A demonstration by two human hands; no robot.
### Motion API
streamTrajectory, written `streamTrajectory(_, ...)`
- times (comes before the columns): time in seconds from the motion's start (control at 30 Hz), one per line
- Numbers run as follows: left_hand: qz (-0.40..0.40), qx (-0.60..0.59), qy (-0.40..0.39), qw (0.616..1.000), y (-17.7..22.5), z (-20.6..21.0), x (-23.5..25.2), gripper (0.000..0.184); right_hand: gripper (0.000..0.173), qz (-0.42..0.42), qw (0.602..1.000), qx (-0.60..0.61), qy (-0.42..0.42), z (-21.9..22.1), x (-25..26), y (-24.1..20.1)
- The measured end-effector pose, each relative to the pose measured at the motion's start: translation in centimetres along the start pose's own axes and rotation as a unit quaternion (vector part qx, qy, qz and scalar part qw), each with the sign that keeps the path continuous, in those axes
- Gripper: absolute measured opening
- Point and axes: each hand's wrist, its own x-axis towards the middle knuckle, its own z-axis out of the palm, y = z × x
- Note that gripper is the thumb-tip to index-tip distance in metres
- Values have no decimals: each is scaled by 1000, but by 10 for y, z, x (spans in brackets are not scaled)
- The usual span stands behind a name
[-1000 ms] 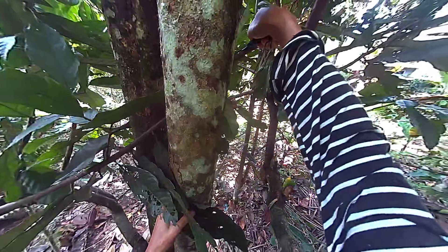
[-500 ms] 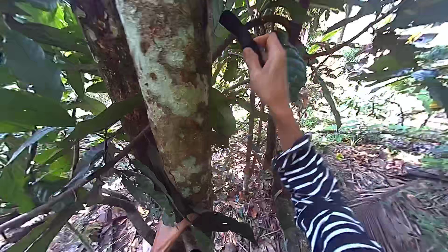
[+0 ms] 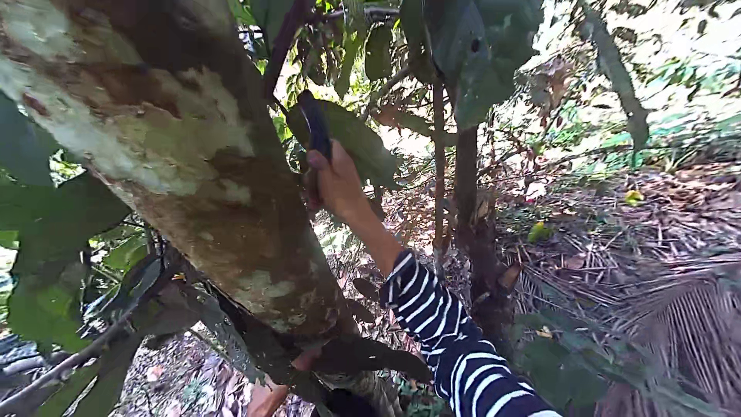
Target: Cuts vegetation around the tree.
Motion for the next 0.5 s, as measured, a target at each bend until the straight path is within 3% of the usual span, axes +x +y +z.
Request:
streamTrajectory(0.1, -1, -10, -17, 1000, -10, 2, 6, 45, 37, -1, 1000, -3, -4, 7, 11, -3)
streamTrajectory(0.17, -96, -40, 9, 995, 12, 7, 4, 47, 38, -10, 1000, -21, -6, 10, 19, -6)
streamTrajectory(0.3, 46, -81, 3, 996, -15, 2, 3, 44, 36, -21, 997, -77, -18, 13, 30, -10)
streamTrajectory(0.43, -114, -61, 25, 991, 28, 5, 3, 43, 35, -14, 993, -117, -18, 10, 32, -15)
streamTrajectory(0.5, -18, -34, 13, 999, -1, 0, 3, 52, 38, -7, 991, -135, -13, 10, 30, -17)
